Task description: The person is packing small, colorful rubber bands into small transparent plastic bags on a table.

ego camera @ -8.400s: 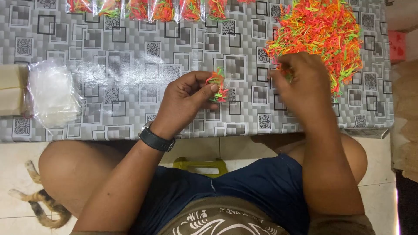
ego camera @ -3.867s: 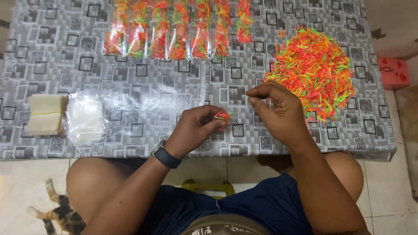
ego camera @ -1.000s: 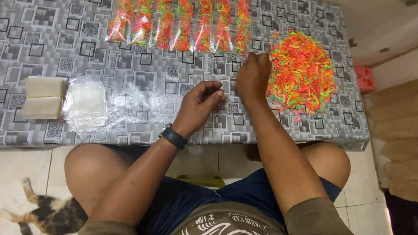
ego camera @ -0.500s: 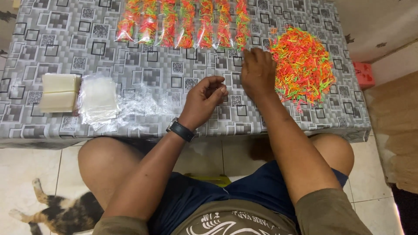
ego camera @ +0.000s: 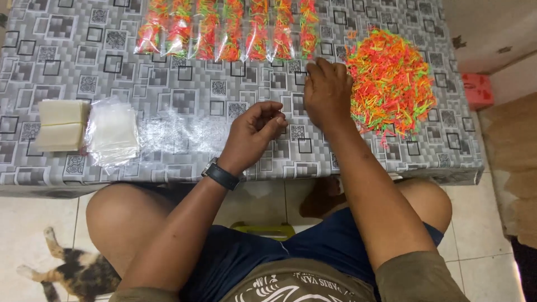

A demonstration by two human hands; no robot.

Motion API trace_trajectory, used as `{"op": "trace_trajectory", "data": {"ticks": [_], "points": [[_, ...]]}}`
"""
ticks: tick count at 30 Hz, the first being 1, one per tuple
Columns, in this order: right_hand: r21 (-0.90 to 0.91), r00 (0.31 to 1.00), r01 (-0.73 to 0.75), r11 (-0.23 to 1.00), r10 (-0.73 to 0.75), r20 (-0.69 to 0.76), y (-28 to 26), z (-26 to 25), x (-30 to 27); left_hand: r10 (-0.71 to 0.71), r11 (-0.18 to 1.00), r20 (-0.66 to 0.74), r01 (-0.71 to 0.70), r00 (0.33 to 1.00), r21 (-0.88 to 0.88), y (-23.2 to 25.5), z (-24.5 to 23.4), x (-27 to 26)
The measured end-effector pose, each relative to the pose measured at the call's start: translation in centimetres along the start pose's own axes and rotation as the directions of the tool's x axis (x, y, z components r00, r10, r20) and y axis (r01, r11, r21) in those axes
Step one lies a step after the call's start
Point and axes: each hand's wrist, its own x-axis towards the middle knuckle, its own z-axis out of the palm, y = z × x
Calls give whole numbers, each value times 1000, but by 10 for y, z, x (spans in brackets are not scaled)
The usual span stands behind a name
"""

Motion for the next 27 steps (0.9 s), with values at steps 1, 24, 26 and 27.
{"op": "trace_trajectory", "data": {"ticks": [1, 24, 26, 27], "points": [[0, 1000, -8, 1000, 8, 3, 4, 5, 0, -5, 1000, 6, 5, 1000, 1, 3, 0, 0], [-103, 999, -54, 993, 53, -12, 15, 25, 2, -154, 988, 86, 152, 984, 23, 16, -3, 4], [-100, 999, -49, 994, 51, 10, 16, 24, 3, -150, 989, 79, 149, 985, 28, 14, -2, 4], [-96, 998, -45, 994, 48, 34, 15, 24, 4, -148, 989, 72, 146, 986, 32, 13, -2, 5]]}}
